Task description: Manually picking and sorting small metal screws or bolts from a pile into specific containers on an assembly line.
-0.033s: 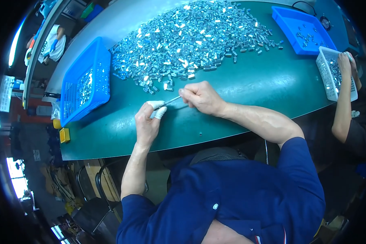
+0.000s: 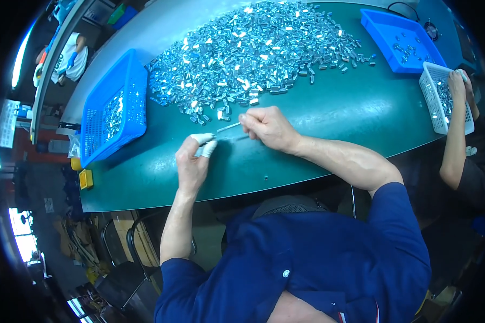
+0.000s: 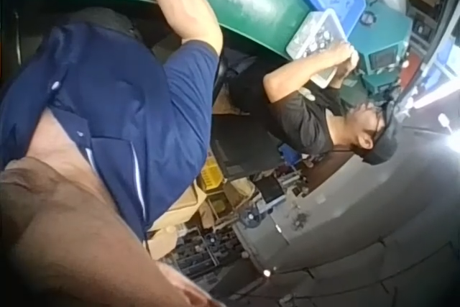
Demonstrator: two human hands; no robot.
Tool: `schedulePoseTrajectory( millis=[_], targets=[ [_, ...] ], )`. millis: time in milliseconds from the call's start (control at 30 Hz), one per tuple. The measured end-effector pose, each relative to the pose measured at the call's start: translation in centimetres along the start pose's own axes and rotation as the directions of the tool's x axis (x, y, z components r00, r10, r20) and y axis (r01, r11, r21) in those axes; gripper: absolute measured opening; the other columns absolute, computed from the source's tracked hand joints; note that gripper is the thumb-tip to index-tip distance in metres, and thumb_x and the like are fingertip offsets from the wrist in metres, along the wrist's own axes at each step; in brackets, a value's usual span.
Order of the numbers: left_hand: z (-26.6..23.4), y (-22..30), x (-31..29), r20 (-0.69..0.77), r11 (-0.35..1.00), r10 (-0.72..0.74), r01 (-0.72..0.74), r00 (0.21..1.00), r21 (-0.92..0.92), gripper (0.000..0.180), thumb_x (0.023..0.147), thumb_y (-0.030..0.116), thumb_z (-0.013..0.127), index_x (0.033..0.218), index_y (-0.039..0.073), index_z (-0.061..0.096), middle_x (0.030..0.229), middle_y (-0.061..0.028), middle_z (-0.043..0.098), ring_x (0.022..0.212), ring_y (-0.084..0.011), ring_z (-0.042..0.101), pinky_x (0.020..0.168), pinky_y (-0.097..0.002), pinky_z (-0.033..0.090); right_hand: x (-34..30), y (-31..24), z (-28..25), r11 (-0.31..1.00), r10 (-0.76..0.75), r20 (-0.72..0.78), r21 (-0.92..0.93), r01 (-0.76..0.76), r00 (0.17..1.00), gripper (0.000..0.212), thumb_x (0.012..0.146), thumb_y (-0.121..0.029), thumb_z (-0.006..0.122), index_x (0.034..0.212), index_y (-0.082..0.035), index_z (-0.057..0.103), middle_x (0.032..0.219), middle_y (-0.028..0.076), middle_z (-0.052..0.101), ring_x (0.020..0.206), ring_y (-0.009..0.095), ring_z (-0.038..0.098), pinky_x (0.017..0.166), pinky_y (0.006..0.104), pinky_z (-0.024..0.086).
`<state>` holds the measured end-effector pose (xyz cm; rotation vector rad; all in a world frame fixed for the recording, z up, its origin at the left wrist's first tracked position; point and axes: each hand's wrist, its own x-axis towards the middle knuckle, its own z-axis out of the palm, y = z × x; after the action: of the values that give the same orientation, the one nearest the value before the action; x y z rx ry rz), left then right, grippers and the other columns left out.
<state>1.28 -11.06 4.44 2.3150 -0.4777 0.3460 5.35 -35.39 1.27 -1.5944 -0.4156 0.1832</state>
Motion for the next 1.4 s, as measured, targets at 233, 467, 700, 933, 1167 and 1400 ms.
schedulePoseTrajectory(
  millis=[233, 467, 700, 933, 1167, 1400],
  targets=[
    [-12.1, -4.8, 3.6, -0.360, 0.916, 0.076, 0.077, 0.930, 0.394, 0.017, 0.093, 0.010, 0.075, 0.106, -0.001, 0.074, 0.099, -0.0114, 0.074, 0.093, -0.0224, 0.070, 0.084, -0.0352, 0.054, 0.1, -0.2, -0.4, 1.000, 0.013, -0.100, 0.003, -0.013, 0.995, 0.041, 0.105, -0.032, 0.058, 0.079, -0.002, 0.068, 0.063, 0.003, 0.064, 0.057, 0.008, 0.057, 0.053, 0.0281, 0.043],
    [-14.1, -6.3, 6.1, -0.266, 0.765, 0.260, -0.030, 0.928, 0.643, 0.027, 0.089, 0.009, 0.075, 0.116, 0.002, 0.072, 0.113, -0.0160, 0.071, 0.106, -0.0345, 0.066, 0.093, -0.0426, 0.051, 0.2, 0.6, -0.6, 1.000, 0.012, -0.118, -0.006, -0.013, 0.993, 0.040, 0.105, -0.032, 0.058, 0.079, -0.002, 0.068, 0.063, 0.003, 0.064, 0.058, 0.008, 0.058, 0.053, 0.0279, 0.044],
    [-2.7, -6.6, 3.2, 0.053, 0.905, -0.009, -0.015, 0.999, 0.425, 0.033, 0.084, 0.006, 0.077, 0.117, 0.008, 0.072, 0.115, -0.0110, 0.068, 0.107, -0.0322, 0.064, 0.090, -0.0422, 0.053, 0.5, 0.4, -0.1, 1.000, 0.020, -0.104, 0.008, -0.019, 0.994, 0.039, 0.104, -0.030, 0.059, 0.079, -0.002, 0.068, 0.063, 0.003, 0.064, 0.058, 0.008, 0.058, 0.053, 0.0279, 0.044],
    [-2.1, -6.2, 2.7, 0.023, 0.929, 0.020, -0.027, 1.000, 0.368, 0.027, 0.082, 0.004, 0.079, 0.108, 0.005, 0.072, 0.114, -0.0117, 0.068, 0.106, -0.0312, 0.064, 0.090, -0.0410, 0.053, 0.2, -0.2, -0.4, 0.997, 0.072, -0.091, -0.018, -0.074, 0.993, 0.038, 0.102, -0.029, 0.061, 0.078, 0.000, 0.067, 0.066, 0.007, 0.067, 0.060, 0.013, 0.063, 0.058, 0.0323, 0.047],
    [-0.3, -3.3, 1.3, 0.014, 0.996, -0.049, 0.048, 0.999, 0.077, 0.021, 0.085, 0.000, 0.078, 0.104, 0.001, 0.071, 0.109, -0.0111, 0.072, 0.098, -0.0232, 0.068, 0.088, -0.0346, 0.054, 0.1, 0.3, 0.1, 0.994, -0.065, -0.097, -0.089, 0.056, 0.993, 0.027, 0.098, -0.025, 0.064, 0.086, -0.001, 0.068, 0.071, 0.012, 0.066, 0.066, 0.018, 0.063, 0.062, 0.0362, 0.047],
    [1.2, 0.0, 1.8, 0.031, 0.999, 0.047, -0.047, 0.998, -0.001, 0.019, 0.083, 0.001, 0.079, 0.100, 0.001, 0.070, 0.101, -0.0099, 0.072, 0.094, -0.0243, 0.068, 0.085, -0.0348, 0.054, 0.2, 0.6, 0.4, 0.947, -0.267, -0.088, -0.207, 0.245, 0.960, 0.022, 0.097, -0.021, 0.065, 0.092, -0.001, 0.070, 0.079, 0.014, 0.067, 0.070, 0.028, 0.064, 0.065, 0.0392, 0.049]
  ],
)
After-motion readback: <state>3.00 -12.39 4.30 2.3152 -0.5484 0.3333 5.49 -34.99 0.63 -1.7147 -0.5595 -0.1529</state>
